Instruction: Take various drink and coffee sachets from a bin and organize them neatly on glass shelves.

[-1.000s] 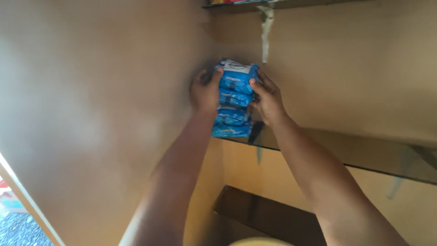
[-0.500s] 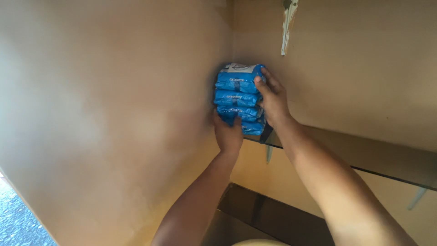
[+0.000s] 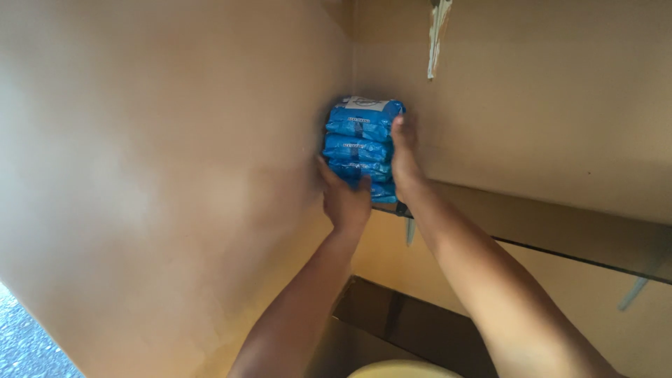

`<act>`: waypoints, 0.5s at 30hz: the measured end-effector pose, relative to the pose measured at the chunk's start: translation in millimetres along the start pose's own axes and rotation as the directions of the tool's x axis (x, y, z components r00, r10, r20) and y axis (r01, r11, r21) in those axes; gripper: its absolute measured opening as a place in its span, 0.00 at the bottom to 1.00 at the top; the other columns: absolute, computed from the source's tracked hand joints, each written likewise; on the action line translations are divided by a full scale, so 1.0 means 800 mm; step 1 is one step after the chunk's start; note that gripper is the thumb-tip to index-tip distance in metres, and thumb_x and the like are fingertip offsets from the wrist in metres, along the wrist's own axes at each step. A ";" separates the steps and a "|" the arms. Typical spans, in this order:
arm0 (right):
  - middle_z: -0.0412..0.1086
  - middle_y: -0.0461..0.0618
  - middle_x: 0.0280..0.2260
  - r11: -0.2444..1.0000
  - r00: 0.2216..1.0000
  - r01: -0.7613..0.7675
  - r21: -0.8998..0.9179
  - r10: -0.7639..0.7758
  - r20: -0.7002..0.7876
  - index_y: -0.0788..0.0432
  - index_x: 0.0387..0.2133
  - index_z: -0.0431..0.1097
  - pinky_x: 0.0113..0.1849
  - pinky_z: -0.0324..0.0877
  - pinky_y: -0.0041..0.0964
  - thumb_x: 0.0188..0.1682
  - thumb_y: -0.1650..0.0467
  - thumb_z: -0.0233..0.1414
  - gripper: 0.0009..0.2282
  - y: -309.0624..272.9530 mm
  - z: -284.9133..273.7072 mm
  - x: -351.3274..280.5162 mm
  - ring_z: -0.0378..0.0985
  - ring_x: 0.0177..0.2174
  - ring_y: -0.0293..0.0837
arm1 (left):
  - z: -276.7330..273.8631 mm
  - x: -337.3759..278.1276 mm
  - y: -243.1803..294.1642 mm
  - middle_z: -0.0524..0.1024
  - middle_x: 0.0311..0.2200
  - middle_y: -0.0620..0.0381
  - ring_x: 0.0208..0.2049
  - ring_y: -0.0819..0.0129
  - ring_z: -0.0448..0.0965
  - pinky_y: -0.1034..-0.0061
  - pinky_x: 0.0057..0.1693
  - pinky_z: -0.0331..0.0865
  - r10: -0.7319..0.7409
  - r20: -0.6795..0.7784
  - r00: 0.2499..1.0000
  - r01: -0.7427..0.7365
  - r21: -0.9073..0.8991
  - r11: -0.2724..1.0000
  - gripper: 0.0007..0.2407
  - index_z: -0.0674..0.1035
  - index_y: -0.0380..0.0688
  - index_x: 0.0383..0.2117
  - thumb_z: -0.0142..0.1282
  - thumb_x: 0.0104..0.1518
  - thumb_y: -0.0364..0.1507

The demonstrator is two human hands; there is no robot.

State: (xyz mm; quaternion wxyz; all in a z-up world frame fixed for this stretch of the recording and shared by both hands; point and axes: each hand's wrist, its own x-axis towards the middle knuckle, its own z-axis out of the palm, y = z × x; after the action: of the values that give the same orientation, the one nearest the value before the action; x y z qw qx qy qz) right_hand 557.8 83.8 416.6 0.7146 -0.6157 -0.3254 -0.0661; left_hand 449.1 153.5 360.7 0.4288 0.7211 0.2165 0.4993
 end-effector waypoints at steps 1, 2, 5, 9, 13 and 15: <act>0.36 0.50 0.72 0.999 1.000 -0.022 0.034 0.022 -0.011 0.49 0.72 0.32 0.64 0.43 0.51 0.48 0.41 0.36 0.43 -0.005 0.002 -0.002 0.40 0.70 0.51 | -0.012 -0.010 0.018 0.53 0.69 0.40 0.65 0.40 0.60 0.46 0.64 0.57 0.020 -0.018 1.000 -0.021 -0.027 0.999 0.46 0.42 0.51 0.71 0.65 0.49 0.34; 0.36 0.50 0.72 0.999 1.000 -0.027 0.033 0.027 -0.015 0.49 0.72 0.32 0.64 0.43 0.51 0.48 0.41 0.36 0.43 -0.008 0.001 -0.008 0.40 0.70 0.51 | -0.013 -0.014 0.019 0.53 0.69 0.40 0.65 0.40 0.60 0.46 0.64 0.57 0.018 -0.013 1.000 -0.018 -0.026 1.000 0.46 0.42 0.51 0.71 0.65 0.49 0.34; 0.48 0.59 0.69 0.922 0.954 -0.287 0.260 0.249 0.167 0.48 0.72 0.36 0.62 0.53 0.55 0.47 0.41 0.32 0.42 -0.013 -0.002 -0.013 0.54 0.67 0.57 | -0.008 -0.012 0.018 0.40 0.70 0.34 0.69 0.31 0.52 0.41 0.60 0.59 0.311 -0.062 0.948 -0.303 0.109 0.947 0.41 0.48 0.53 0.72 0.66 0.55 0.34; 0.37 0.53 0.73 0.999 0.986 0.009 -0.043 -0.002 0.165 0.50 0.72 0.29 0.65 0.43 0.51 0.49 0.41 0.33 0.43 0.006 -0.012 0.008 0.40 0.70 0.52 | 0.001 -0.002 0.012 0.39 0.73 0.35 0.68 0.32 0.55 0.49 0.58 0.69 0.302 -0.021 0.953 -0.297 0.133 0.946 0.35 0.59 0.64 0.69 0.65 0.54 0.34; 0.39 0.54 0.72 0.996 0.977 -0.079 -0.043 0.086 0.194 0.51 0.72 0.30 0.65 0.45 0.47 0.50 0.41 0.31 0.42 -0.002 -0.020 -0.006 0.43 0.70 0.52 | -0.003 0.001 -0.003 0.42 0.72 0.34 0.69 0.30 0.51 0.51 0.63 0.66 0.369 -0.026 0.929 -0.364 0.105 0.925 0.37 0.60 0.66 0.69 0.66 0.51 0.32; 0.37 0.54 0.72 0.993 0.980 -0.110 -0.054 0.117 0.158 0.50 0.72 0.28 0.63 0.45 0.47 0.50 0.42 0.32 0.42 -0.008 -0.029 -0.017 0.43 0.69 0.52 | -0.009 -0.006 -0.006 0.43 0.72 0.34 0.70 0.31 0.50 0.48 0.65 0.61 0.373 -0.035 0.927 -0.366 0.136 0.921 0.37 0.60 0.64 0.70 0.66 0.51 0.32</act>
State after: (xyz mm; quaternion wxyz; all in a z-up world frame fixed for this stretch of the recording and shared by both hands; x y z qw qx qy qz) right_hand 552.6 56.8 414.0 0.6746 -0.6524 -0.3449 0.0176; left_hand 440.8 155.3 355.0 0.2735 0.7595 0.1208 0.5778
